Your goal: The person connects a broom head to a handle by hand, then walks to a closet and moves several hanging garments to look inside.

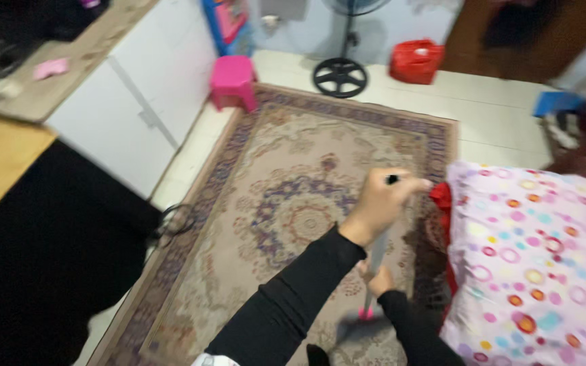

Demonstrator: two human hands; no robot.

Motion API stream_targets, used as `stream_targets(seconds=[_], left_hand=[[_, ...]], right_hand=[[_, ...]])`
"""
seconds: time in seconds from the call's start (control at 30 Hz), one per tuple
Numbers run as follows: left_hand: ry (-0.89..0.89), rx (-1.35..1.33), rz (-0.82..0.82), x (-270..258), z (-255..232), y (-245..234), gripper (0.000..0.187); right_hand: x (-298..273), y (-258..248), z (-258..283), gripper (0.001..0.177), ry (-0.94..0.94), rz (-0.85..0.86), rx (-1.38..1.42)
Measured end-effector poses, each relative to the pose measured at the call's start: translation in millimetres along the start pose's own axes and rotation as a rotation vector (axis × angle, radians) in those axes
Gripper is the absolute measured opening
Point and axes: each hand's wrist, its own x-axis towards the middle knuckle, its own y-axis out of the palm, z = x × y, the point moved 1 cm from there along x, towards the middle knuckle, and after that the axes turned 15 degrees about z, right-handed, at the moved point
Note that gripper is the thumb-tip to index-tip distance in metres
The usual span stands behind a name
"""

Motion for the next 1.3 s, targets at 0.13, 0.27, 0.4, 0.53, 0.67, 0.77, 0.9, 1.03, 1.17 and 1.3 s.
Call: stream_targets(seconds=[0.13,0.27,0.4,0.53,0.67,0.77,0.9,1.03,1.17,1.3], left_hand=[[0.123,0.158,0.191,-30.8,-12.8,1.1,0.020],[0.389,0.497,0.182,-76.8,-45.5,-17.5,0.028],[-0.037,-0.148,-0.129,-148.3,-102.1,-50.9,0.018],[0.185,0.035,0.002,-239.6,-184.3,-67.7,0.028],[0.202,-0.092,-0.015,-310.6,-239.4,-39.6,0.034],[0.170,-0.006,-0.041,-354.6,-276.4,-14.2,0.034],[0.066,0.113,-0.151,-391.5,-296.0,23.2,0.030],[-0.123,0.611,-0.573,-377.9,-244.1,44.7,0.035],[-0.003,0.962,-0.654,-386.5,-198.7,53.1,0.033],[-0.094,0.735,-0.673,-392.5,-176.3,60.4,0.035]], right_hand=[[63.8,-13.9,36.8,0.041,-0.608,-0.093,-0.040],[106.1,-3.7,77.1,0.044,-0.626,0.068,-0.042],[101.6,6.3,113.6,0.040,-0.584,0.185,-0.342],[50.6,59.3,184.6,0.028,-0.618,0.727,-0.266],[-48.9,143.1,246.7,0.025,-0.559,1.238,-0.114],[-132.8,207.5,262.2,0.017,-0.623,1.443,-0.088],[-225.1,284.4,236.9,0.015,-0.719,1.556,0.163],[-243.3,357.5,192.7,0.028,-0.901,1.550,0.119],[-203.3,383.7,154.3,0.045,-1.242,1.450,0.066],[-127.1,328.8,139.2,0.032,-1.220,1.207,-0.634]])
